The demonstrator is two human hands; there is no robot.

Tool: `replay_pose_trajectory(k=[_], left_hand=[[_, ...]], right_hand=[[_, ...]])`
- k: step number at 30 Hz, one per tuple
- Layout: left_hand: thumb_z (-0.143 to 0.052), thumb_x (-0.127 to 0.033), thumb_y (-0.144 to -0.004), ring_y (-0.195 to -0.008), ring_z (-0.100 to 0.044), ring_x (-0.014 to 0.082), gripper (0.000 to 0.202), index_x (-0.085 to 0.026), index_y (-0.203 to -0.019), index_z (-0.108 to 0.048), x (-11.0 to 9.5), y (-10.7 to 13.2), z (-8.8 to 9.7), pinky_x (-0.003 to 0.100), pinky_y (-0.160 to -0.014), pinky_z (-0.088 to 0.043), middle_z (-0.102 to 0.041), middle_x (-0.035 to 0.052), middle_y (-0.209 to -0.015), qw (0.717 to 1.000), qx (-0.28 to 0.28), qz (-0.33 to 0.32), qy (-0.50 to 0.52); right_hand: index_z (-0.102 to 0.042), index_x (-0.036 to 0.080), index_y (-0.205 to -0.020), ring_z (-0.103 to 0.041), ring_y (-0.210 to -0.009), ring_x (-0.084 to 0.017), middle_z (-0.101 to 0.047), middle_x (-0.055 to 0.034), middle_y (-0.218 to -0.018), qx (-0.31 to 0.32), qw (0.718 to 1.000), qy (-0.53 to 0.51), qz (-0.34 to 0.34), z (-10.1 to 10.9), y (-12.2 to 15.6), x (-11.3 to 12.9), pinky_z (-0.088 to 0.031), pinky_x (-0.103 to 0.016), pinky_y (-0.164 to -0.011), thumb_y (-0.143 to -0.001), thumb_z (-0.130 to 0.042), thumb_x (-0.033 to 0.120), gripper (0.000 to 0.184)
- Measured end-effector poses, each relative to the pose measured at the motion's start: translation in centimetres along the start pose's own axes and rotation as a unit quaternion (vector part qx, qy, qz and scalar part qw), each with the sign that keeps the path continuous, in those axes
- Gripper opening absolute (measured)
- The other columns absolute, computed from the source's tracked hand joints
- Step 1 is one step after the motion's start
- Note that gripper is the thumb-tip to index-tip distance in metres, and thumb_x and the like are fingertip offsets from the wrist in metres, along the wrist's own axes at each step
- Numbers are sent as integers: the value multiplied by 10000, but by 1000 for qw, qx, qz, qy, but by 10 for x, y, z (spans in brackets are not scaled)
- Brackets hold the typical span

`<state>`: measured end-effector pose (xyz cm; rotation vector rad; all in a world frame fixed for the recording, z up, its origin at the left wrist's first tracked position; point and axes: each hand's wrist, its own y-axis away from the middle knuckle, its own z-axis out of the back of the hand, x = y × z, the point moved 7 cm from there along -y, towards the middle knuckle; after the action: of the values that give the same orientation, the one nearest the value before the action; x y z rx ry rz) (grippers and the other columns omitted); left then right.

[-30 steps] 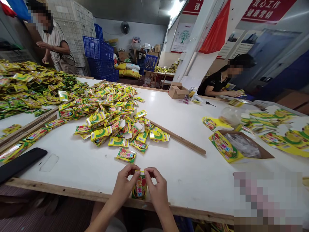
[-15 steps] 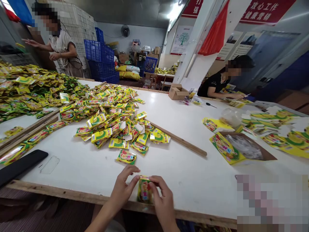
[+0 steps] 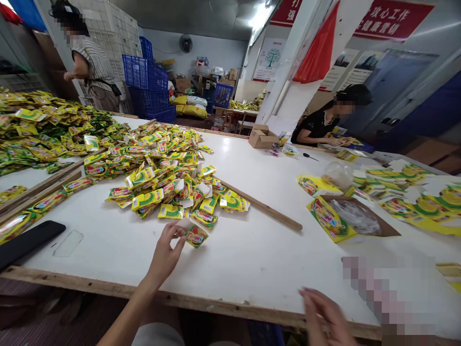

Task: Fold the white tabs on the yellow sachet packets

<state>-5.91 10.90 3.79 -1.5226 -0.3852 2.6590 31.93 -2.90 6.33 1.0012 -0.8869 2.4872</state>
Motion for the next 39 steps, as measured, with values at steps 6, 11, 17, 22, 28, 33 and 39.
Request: replay_pose_trajectory(k=[6,11,17,22,28,33,39], left_hand=[[-508,-185,-878,-861,-616,196,123,-213,-968,-588,-44,23,-18,320,-794,-504,-652,47,-932,975,144,-67,154],[-542,-236,-889,-854,-638,189,186,-223,-1074,-538,-21,42,-37,292,-762,-512,-661,35,-940,963,144,3,229],[-506,-294,-916,-896,-654,215,180,-195,-958,-651,-16,48,-49,317,-814,-512,-702,71,-975,955,177,24,236],[-458,-288,-934,-1127,-588,242,230,-214,-1051,-642,-19,50,-47,374,-980,-454,-650,93,-1147,967,137,-12,216],[-468,-281,-927,-1062,-614,234,203,-224,-1077,-592,-21,57,-47,373,-932,-481,-657,96,-1100,973,117,-7,198],[-537,-307,-888,-975,-642,237,143,-210,-936,-631,-27,53,-45,345,-865,-501,-701,80,-1017,973,111,23,203],[-568,-310,-864,-745,-616,182,145,-191,-920,-629,-23,46,-45,274,-703,-491,-665,22,-794,972,86,69,208]], right_hand=[[-625,211,-1036,-634,-980,-231,-656,-96,-1115,208,947,-244,31,-134,31,96,-521,-337,-847,-891,-554,336,204],[-606,202,-1044,-651,-875,-190,-679,-62,-993,270,914,-304,17,-162,42,106,-526,-274,-793,-910,-543,295,175],[-668,194,-949,-651,-866,-194,-695,-53,-929,304,907,-290,11,-170,39,102,-515,-260,-766,-919,-527,306,183],[-650,198,-922,-648,-897,-203,-683,-58,-938,264,912,-314,1,-175,37,103,-518,-290,-799,-902,-547,302,147],[-658,212,-969,-641,-913,-201,-681,-57,-967,274,909,-313,21,-172,39,108,-523,-294,-805,-899,-553,279,143],[-676,210,-918,-632,-897,-201,-678,-55,-934,269,915,-297,43,-165,38,115,-512,-289,-793,-910,-548,288,150],[-657,189,-865,-621,-711,-171,-677,-28,-783,262,929,-261,11,-168,31,119,-493,-253,-676,-901,-555,318,168]])
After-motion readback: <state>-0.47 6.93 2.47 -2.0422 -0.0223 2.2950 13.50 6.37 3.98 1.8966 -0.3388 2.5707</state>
